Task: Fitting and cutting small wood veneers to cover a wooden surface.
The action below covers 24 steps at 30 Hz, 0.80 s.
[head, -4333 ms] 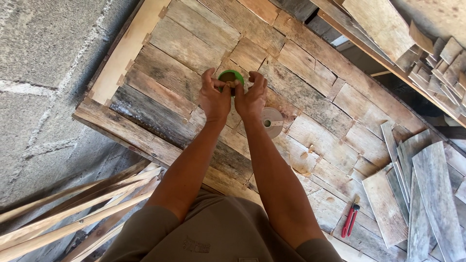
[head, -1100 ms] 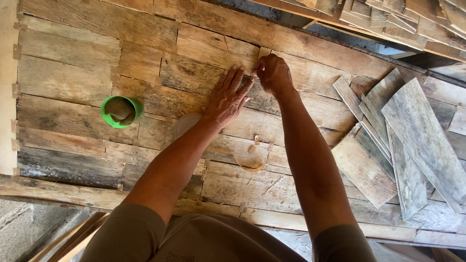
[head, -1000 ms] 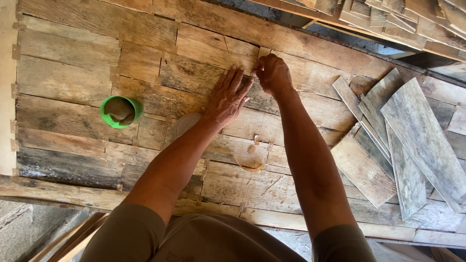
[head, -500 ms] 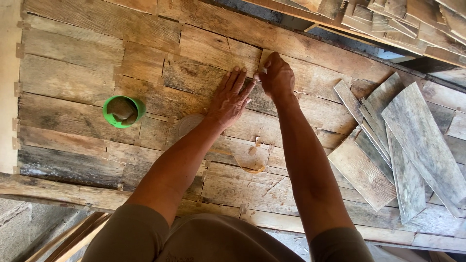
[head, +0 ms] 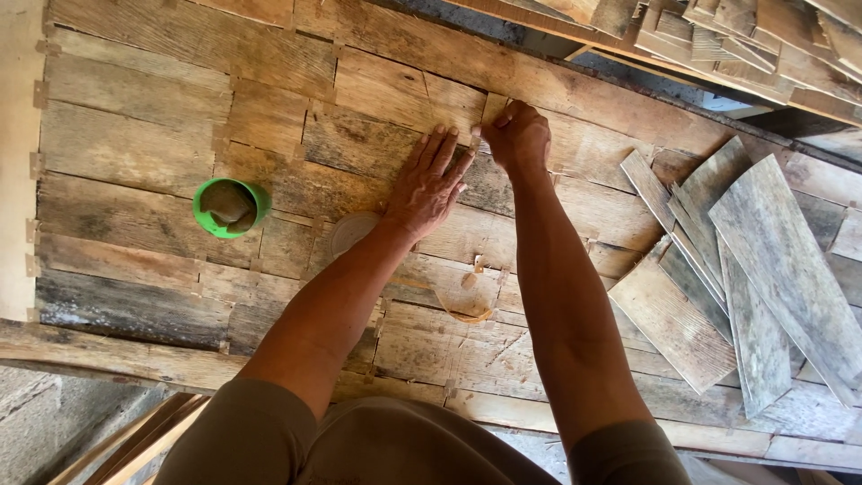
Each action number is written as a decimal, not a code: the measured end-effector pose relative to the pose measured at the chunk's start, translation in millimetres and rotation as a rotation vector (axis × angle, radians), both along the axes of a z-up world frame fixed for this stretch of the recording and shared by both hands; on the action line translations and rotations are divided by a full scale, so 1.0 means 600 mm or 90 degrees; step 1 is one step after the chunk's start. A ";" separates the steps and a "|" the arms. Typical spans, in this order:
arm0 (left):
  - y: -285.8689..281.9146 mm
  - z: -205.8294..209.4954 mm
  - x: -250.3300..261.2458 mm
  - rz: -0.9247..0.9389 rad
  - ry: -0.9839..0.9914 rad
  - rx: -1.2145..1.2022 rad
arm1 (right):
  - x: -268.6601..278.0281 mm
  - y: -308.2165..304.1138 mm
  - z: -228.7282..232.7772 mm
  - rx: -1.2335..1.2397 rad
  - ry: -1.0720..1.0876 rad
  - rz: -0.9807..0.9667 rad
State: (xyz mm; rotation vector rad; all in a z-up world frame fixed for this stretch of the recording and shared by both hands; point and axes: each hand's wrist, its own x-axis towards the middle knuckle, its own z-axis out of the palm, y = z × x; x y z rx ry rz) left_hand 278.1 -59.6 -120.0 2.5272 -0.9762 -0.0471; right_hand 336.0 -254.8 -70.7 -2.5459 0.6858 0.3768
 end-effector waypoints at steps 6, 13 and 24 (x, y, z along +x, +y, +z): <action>0.000 -0.008 0.000 0.005 -0.006 -0.017 | 0.003 -0.021 -0.030 0.011 0.014 -0.017; -0.001 -0.011 -0.001 0.006 -0.012 -0.025 | -0.017 0.002 -0.015 0.000 0.000 0.031; -0.003 -0.002 0.002 0.023 0.034 0.008 | -0.075 0.008 -0.048 -0.071 -0.213 0.185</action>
